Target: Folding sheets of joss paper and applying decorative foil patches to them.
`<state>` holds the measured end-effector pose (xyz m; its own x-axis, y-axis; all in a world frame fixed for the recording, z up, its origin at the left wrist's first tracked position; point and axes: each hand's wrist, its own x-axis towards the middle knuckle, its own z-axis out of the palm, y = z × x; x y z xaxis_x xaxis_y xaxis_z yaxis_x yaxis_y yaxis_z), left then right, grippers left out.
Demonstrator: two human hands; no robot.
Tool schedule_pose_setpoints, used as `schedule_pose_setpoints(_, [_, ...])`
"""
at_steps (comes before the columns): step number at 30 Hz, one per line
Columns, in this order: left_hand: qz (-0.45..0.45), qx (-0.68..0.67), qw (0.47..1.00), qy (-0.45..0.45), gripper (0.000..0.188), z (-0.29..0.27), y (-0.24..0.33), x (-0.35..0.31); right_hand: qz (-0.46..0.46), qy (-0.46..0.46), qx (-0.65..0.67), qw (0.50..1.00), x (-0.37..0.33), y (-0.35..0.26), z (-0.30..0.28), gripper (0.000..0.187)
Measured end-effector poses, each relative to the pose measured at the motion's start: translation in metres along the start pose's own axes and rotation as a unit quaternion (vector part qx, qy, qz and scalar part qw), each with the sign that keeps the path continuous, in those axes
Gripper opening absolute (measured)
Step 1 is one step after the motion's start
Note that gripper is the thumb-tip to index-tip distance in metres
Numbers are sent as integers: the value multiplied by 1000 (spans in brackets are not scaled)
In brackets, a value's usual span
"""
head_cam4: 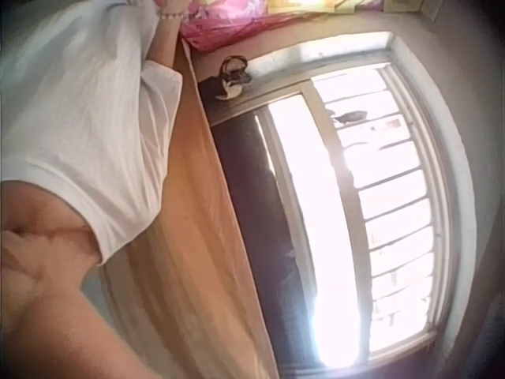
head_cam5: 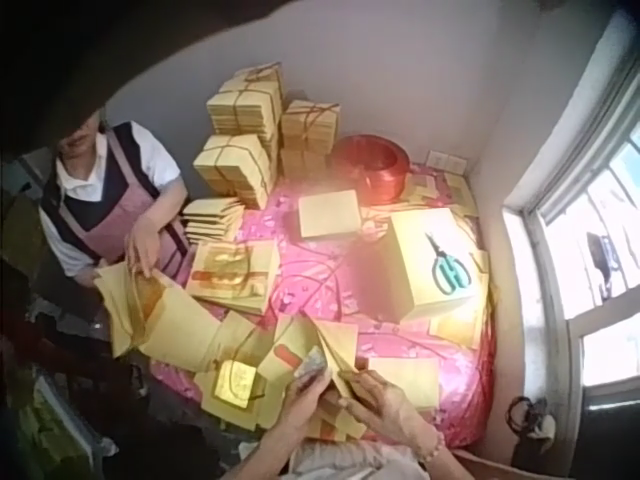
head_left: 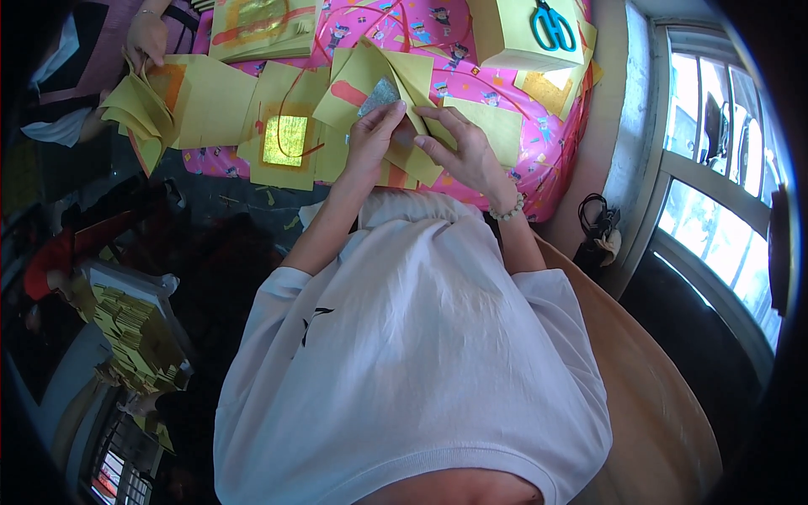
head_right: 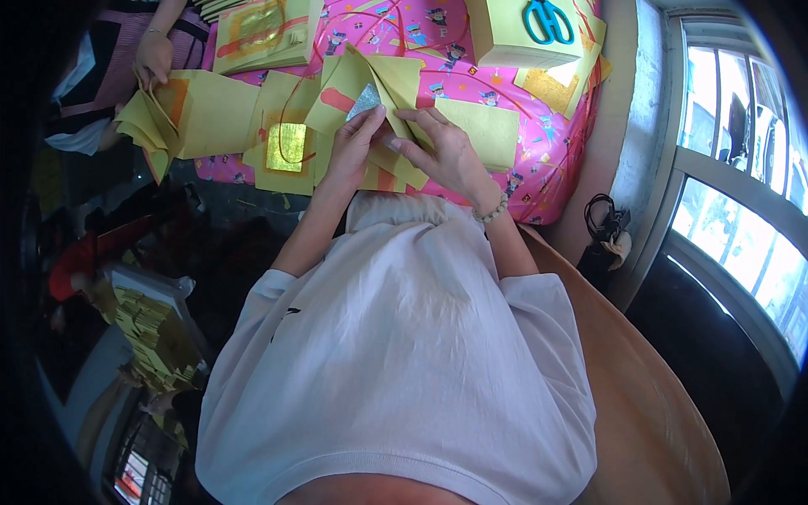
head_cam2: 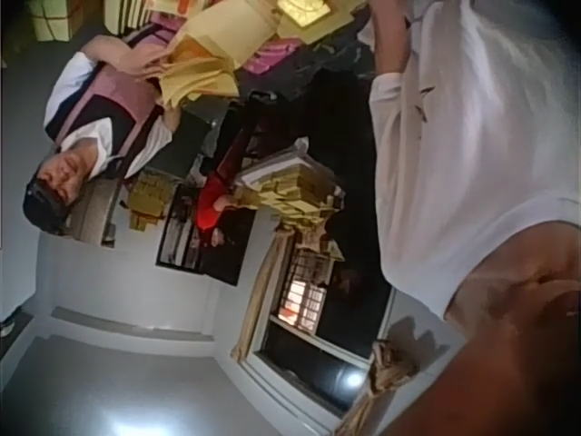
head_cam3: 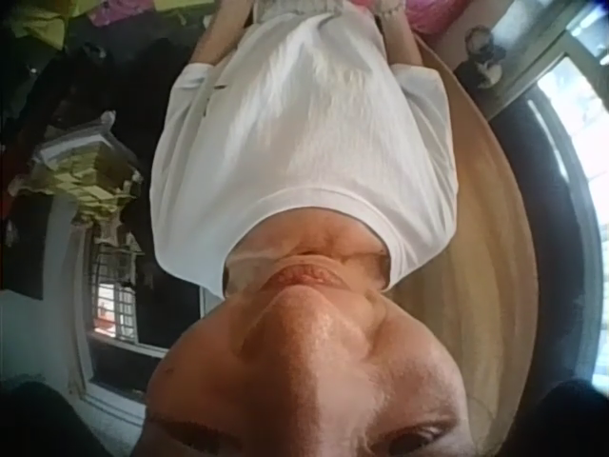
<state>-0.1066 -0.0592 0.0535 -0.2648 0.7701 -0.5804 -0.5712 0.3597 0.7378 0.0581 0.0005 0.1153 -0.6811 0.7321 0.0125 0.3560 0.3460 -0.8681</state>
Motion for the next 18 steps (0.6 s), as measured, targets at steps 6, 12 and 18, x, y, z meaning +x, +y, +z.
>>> schedule_pose_setpoints(6, [7, -4, 1000, -6, 25, 1, -2, -1, 84, -43, 55, 994, -1, -3, -2, 38])
schedule_pose_setpoints(12, [9, 1, 1000, -2, 27, 2, -1, -3, 40, -27, 47, 998, -2, 0, 0, 35])
schedule_pose_setpoints(18, [12, 0, 1000, -3, 30, 5, 1, -1, 42, -32, 48, 997, -1, 1, -1, 35])
